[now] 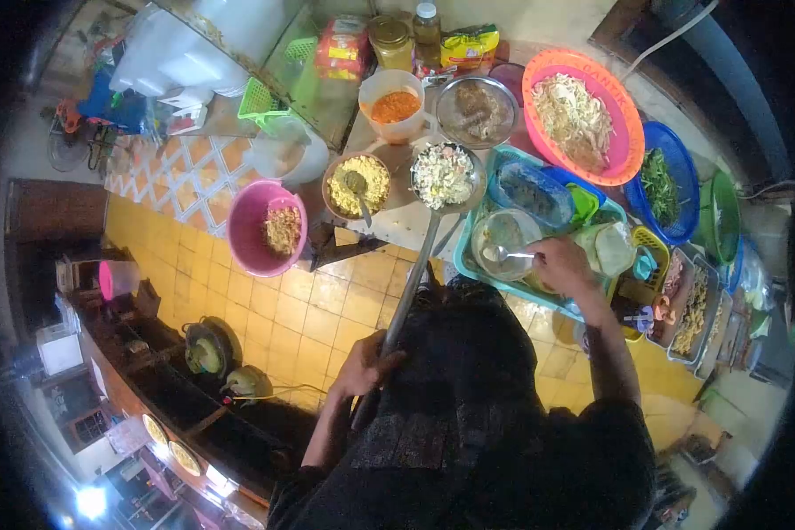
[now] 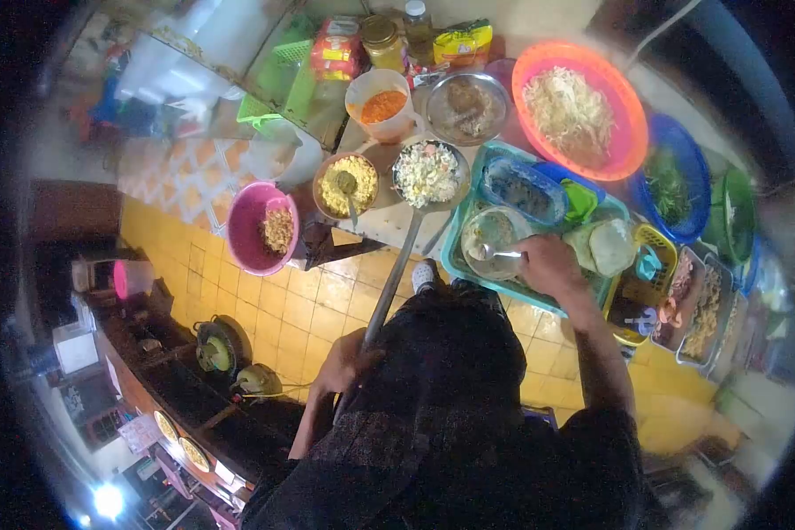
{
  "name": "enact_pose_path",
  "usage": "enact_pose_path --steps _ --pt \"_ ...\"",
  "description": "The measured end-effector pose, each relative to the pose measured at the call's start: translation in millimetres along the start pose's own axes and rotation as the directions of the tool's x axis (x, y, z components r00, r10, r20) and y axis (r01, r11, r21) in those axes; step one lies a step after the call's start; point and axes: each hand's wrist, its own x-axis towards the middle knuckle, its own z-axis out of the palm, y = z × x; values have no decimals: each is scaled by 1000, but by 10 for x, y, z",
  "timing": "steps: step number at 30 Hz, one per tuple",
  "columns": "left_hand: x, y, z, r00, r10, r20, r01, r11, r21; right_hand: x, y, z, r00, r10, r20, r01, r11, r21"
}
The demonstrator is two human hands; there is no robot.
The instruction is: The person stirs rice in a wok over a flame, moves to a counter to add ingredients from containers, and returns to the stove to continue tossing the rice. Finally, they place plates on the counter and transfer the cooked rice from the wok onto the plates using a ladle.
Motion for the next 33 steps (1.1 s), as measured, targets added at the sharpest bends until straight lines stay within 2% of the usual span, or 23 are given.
enact_pose_path --steps 2,6,8,9,11,15,17,18,19,20,21,22,23,24,25,26,27,28,29,30,31,33 --pt "-20 -25 -15 1000 -15 8 15 1000 21 -30 -35 -171 993 -86 -85 90 995 51" --pt "-70 113 -49 998 -55 26 54 997 49 70 -215 -415 988 -76 -136 85 995 60" --pt "-82 112 -44 981 -166 95 176 978 -108 202 -208 -328 981 -66 -180 3 945 -328" --pt "-67 38 -22 982 -165 94 174 979 -107 247 -235 -274 981 -67 -182 3 945 -328" --pt "-5 -143 25 998 67 22 -65 995 -79 341 -297 -135 995 93 -36 -99 898 -428" --pt "-34 34 -39 997 30 74 -26 998 -52 345 -212 405 999 46 -18 -49 915 -402" --pt "-61 153 -33 988 -126 85 135 985 -108 268 -217 542 997 69 42 -52 946 -320" --pt "-33 136 -12 985 -120 124 132 987 -90 225 -165 621 993 111 35 -95 945 -314" --pt "-2 98 10 998 -38 58 42 996 -72 173 -104 709 978 -92 -187 36 959 -282" --pt "41 77 19 999 50 3 -50 997 -52 90 -56 751 874 -271 -403 157 943 -293" --pt "84 87 9 996 60 65 -58 998 -36 -29 -76 664 885 -211 -415 94 954 -285" --pt "123 115 -18 997 32 72 -33 999 12 -148 -144 502 836 -65 -545 52 998 -39" --pt "166 164 -28 998 4 68 -8 998 61 -251 -146 427 764 98 -638 47 977 207" --pt "202 265 -15 991 112 68 -117 990 82 -346 22 520 607 210 -766 27 958 284" --pt "239 364 -13 988 118 95 -127 987 98 -500 188 526 440 264 -858 -51 962 270" --pt "290 470 -6 989 61 133 -73 993 92 -674 395 532 256 290 -922 -127 956 265" --pt "323 570 -12 986 5 168 -19 996 84 -858 654 643 107 363 -926 -196 921 338" --pt "354 631 -7 983 10 181 -28 995 99 -967 797 724 -118 427 -897 -238 864 443" --pt "398 680 12 978 -2 207 -25 992 124 -1098 956 789 -235 540 -808 -272 762 588" --pt "442 736 41 972 -10 234 -25 989 147 -1258 1170 906 -225 554 -802 -395 700 595" --pt "476 816 77 968 -5 249 -36 987 158 -1282 1336 1038 -244 554 -796 -401 690 603" --pt "537 957 132 940 60 336 -157 950 268 -1222 1604 1195 -248 669 -701 -31 717 696"
